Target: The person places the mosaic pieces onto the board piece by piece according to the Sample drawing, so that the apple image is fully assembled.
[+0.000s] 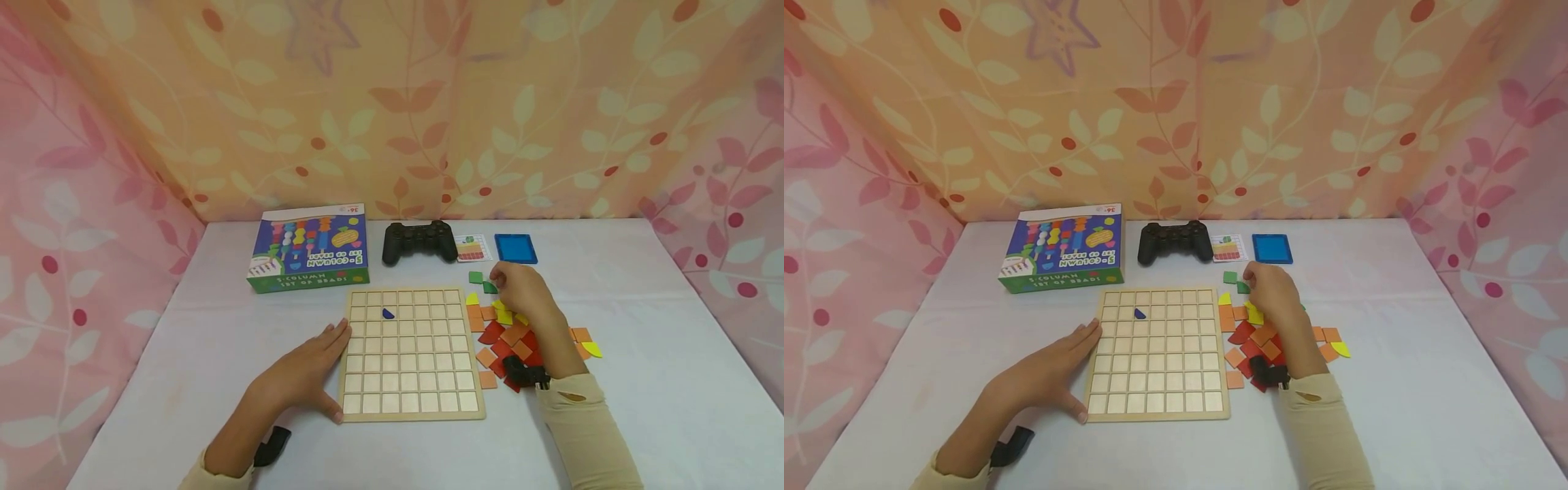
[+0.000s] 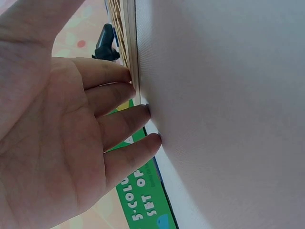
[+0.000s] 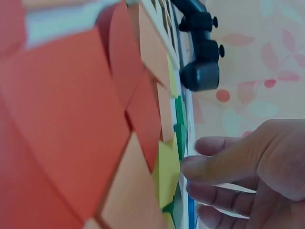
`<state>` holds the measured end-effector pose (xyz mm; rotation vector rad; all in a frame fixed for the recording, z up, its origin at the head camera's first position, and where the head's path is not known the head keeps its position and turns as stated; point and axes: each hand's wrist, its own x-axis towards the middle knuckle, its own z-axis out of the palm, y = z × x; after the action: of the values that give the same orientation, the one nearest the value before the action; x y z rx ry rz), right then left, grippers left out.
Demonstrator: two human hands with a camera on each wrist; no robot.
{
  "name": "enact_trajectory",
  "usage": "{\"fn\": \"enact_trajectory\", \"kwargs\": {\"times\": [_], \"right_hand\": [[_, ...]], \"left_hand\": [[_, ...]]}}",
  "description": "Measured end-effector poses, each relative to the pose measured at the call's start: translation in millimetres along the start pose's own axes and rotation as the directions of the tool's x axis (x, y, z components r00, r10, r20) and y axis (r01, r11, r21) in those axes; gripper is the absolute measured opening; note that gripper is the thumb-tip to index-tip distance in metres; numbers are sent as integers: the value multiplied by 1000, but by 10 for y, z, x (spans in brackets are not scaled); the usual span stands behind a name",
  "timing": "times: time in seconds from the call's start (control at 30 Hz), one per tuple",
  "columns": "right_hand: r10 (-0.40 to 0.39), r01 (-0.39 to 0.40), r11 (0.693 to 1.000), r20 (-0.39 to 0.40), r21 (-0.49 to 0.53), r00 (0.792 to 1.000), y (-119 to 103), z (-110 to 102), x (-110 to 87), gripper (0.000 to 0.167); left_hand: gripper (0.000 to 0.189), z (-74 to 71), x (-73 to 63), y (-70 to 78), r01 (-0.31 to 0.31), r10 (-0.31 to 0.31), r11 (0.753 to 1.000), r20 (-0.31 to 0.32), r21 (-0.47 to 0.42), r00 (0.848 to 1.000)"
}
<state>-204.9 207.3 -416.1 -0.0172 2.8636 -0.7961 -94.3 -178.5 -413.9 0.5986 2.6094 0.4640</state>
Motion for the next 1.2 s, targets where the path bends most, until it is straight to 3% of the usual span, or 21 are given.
{"fn": "enact_trajectory", "kwargs": {"times": [0.13,0.27,0.43,0.53,0.8,1.2], "right_hand": [[-22,21,999,-15,-34,1000,21,11,19,28],[-60,61,996,22,-58,998,25,35,57,25],[-134,136,990,74,-30,988,26,25,66,31],[-136,138,990,85,-10,987,29,16,64,30],[-184,188,981,62,-57,981,17,47,85,27],[-178,180,982,29,-65,984,-66,59,63,24]], "left_hand": [[139,-9,-4,10,1,-1,1000,1,-3,1000],[139,-10,-4,14,-6,6,1000,-5,0,1000],[140,-4,4,9,-9,9,1000,-6,3,1000],[141,-1,5,3,-8,8,1000,-5,8,1000],[141,2,-4,-20,-13,13,1000,-5,-5,1000],[141,30,15,-26,4,-4,1000,-10,15,1000]]}}
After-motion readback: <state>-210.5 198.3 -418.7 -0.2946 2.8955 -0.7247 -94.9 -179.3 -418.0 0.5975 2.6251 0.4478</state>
